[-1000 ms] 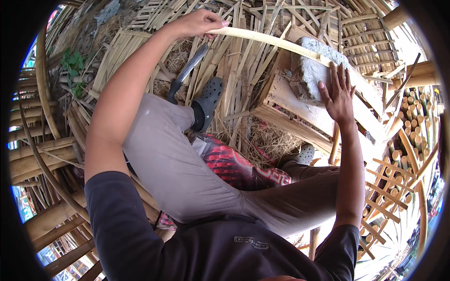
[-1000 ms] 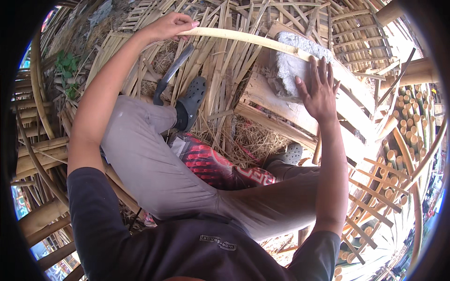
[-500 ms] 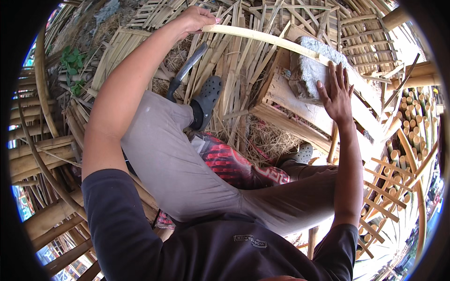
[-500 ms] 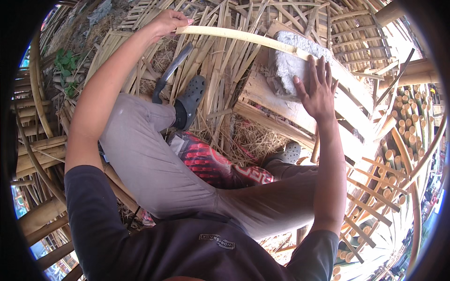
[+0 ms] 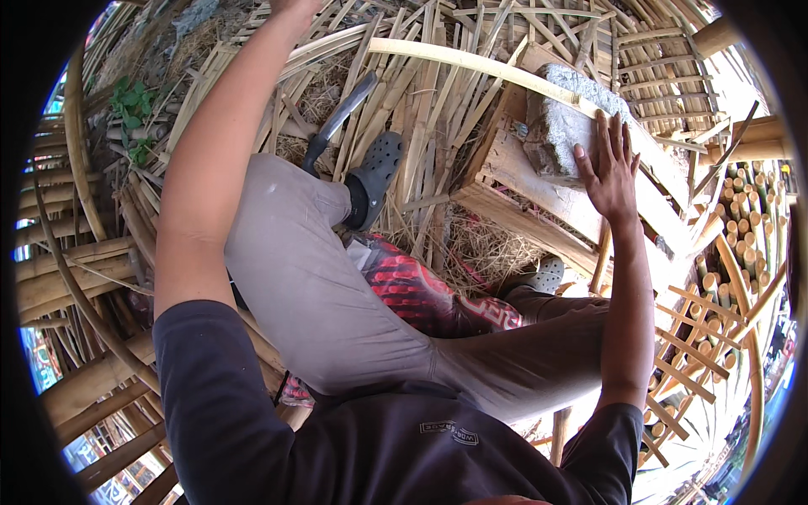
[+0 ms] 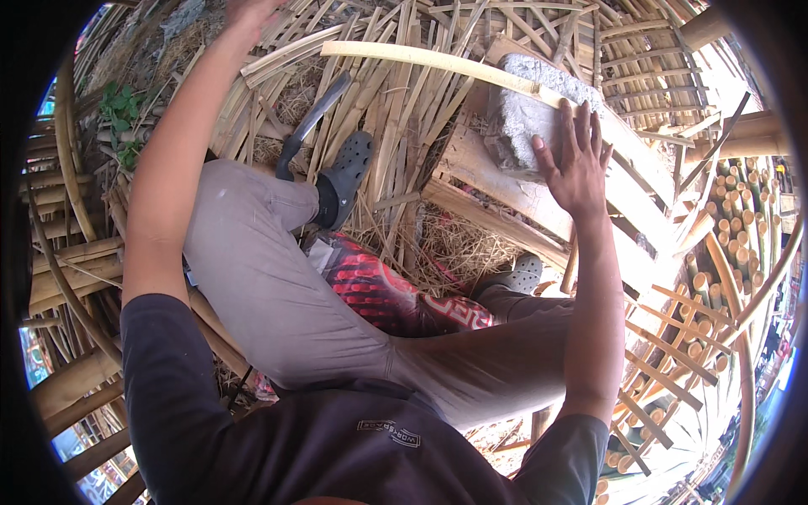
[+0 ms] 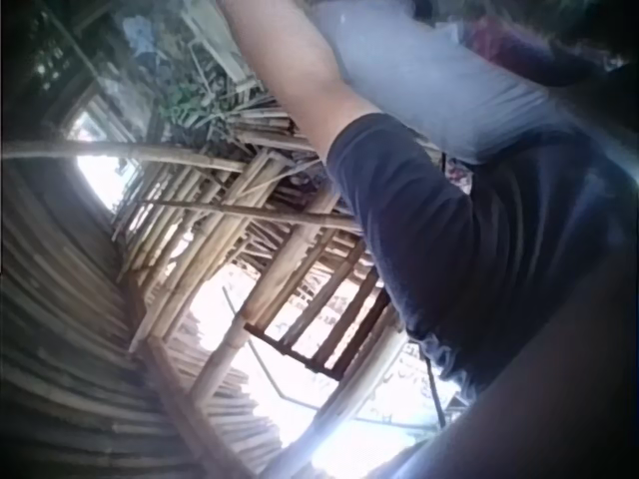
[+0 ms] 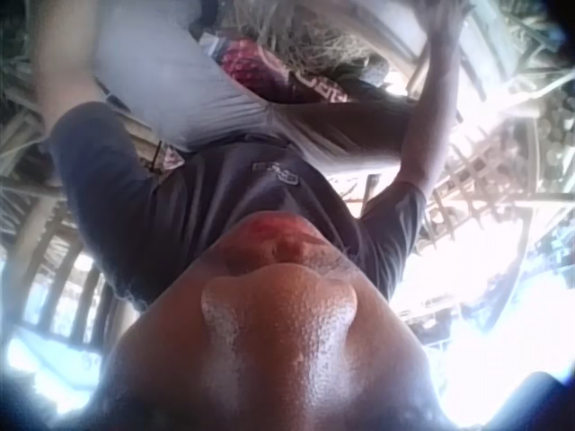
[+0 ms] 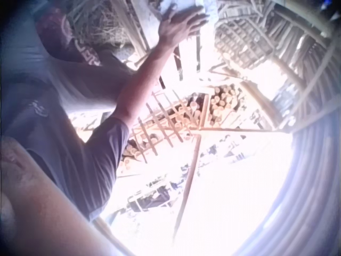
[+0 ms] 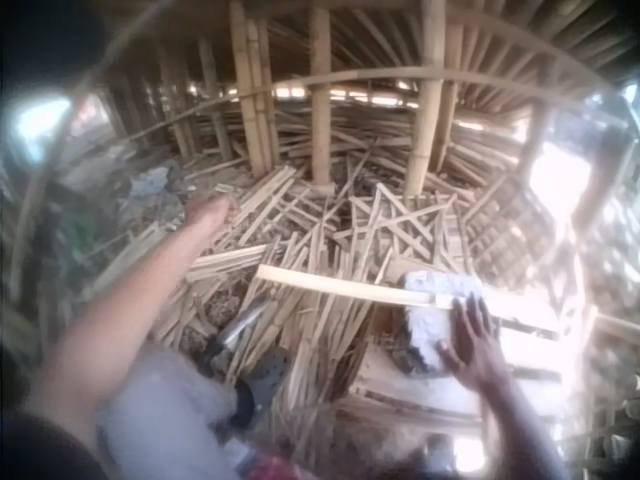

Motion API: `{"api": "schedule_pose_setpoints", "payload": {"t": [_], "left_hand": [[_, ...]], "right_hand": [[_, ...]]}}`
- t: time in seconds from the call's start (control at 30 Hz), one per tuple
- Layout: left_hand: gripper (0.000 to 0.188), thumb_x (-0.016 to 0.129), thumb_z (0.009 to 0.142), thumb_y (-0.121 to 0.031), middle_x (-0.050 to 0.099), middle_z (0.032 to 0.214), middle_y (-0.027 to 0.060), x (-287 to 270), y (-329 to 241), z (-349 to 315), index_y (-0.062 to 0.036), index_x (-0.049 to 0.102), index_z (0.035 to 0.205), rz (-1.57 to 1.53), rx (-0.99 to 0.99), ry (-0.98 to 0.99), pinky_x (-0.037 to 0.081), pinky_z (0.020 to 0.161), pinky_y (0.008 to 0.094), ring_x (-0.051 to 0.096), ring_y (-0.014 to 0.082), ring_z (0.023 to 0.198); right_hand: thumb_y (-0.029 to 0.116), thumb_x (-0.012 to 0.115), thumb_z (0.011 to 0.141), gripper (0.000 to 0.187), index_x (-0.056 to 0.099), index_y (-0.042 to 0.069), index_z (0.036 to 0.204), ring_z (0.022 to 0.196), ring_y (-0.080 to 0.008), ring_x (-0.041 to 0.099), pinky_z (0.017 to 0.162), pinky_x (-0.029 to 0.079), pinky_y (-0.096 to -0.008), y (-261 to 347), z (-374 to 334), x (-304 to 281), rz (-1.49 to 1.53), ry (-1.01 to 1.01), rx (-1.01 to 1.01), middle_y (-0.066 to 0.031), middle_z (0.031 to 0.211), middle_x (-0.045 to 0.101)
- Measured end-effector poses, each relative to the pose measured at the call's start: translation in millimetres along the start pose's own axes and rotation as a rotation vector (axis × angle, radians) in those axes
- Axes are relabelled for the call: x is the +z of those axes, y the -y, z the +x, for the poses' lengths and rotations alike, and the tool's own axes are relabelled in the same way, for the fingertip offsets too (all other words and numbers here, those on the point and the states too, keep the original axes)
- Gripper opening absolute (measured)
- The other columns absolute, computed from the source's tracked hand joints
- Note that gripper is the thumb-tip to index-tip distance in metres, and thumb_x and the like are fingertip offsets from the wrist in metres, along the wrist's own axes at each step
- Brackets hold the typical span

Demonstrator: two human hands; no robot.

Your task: The person shapes a thin bamboo strip using a machete and then uses a hammer to nail it into a larger bamboo structure.

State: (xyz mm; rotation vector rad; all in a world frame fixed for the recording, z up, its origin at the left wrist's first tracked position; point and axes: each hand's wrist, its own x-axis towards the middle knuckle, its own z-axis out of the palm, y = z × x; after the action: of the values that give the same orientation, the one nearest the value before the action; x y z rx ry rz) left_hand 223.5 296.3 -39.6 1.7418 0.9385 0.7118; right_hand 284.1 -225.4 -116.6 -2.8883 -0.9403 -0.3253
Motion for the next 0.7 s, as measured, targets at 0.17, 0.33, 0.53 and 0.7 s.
{"api": "schedule_pose_setpoints", "payload": {"t": [0.17, 0.33, 0.53, 0.7], "left_hand": [[0.060, 0.076, 0.088, -0.035, 0.068, 0.124, 0.0143, -164.9, 51.0, 67.3, -0.0031, 0.057, 0.135, 0.158, 0.202, -0.050, 0.049, 0.095, 0.0354, 0.064, 0.0237, 0.112], [0.081, 0.075, 0.088, -0.046, 0.058, 0.139, 0.0237, -145.1, 204.9, -12.8, -0.0030, 0.044, 0.150, 0.428, 0.070, 0.024, 0.047, 0.103, 0.0398, 0.058, 0.0316, 0.128], [0.046, 0.072, 0.087, -0.032, 0.072, 0.101, 0.0216, -123.9, 384.4, -95.7, -0.0018, 0.060, 0.119, 0.662, -0.071, 0.363, 0.054, 0.089, 0.0438, 0.070, 0.0376, 0.101], [0.053, 0.071, 0.089, -0.036, 0.056, 0.134, 0.0259, -109.8, 426.9, -116.0, -0.0068, 0.051, 0.128, 1.004, -0.063, 0.135, 0.050, 0.097, 0.0570, 0.056, 0.0484, 0.122]], "right_hand": [[0.072, 0.041, 0.096, 0.083, 0.024, 0.024, 0.161, 0.154, -0.0393, 0.013, 0.119, 0.012, -0.0679, 13.3, 6.7, 2.9, 0.035, -0.009, -0.028, -0.0179, 0.167, 0.018], [0.069, 0.041, 0.097, 0.080, 0.024, 0.024, 0.161, 0.154, -0.0401, 0.014, 0.118, 0.013, -0.0679, 4.8, 2.3, -3.7, 0.005, -0.028, -0.026, -0.0183, 0.167, 0.018], [0.059, 0.040, 0.102, 0.074, 0.026, 0.016, 0.160, 0.153, -0.0431, 0.015, 0.119, 0.015, -0.0626, 1.9, -1.6, -6.0, 0.012, -0.034, -0.068, -0.0205, 0.165, 0.021], [0.049, 0.033, 0.106, 0.067, 0.028, 0.006, 0.159, 0.152, -0.0418, 0.018, 0.123, 0.015, -0.0533, 10.0, 5.5, -2.8, 0.006, -0.049, -0.213, -0.0193, 0.164, 0.026]]}}
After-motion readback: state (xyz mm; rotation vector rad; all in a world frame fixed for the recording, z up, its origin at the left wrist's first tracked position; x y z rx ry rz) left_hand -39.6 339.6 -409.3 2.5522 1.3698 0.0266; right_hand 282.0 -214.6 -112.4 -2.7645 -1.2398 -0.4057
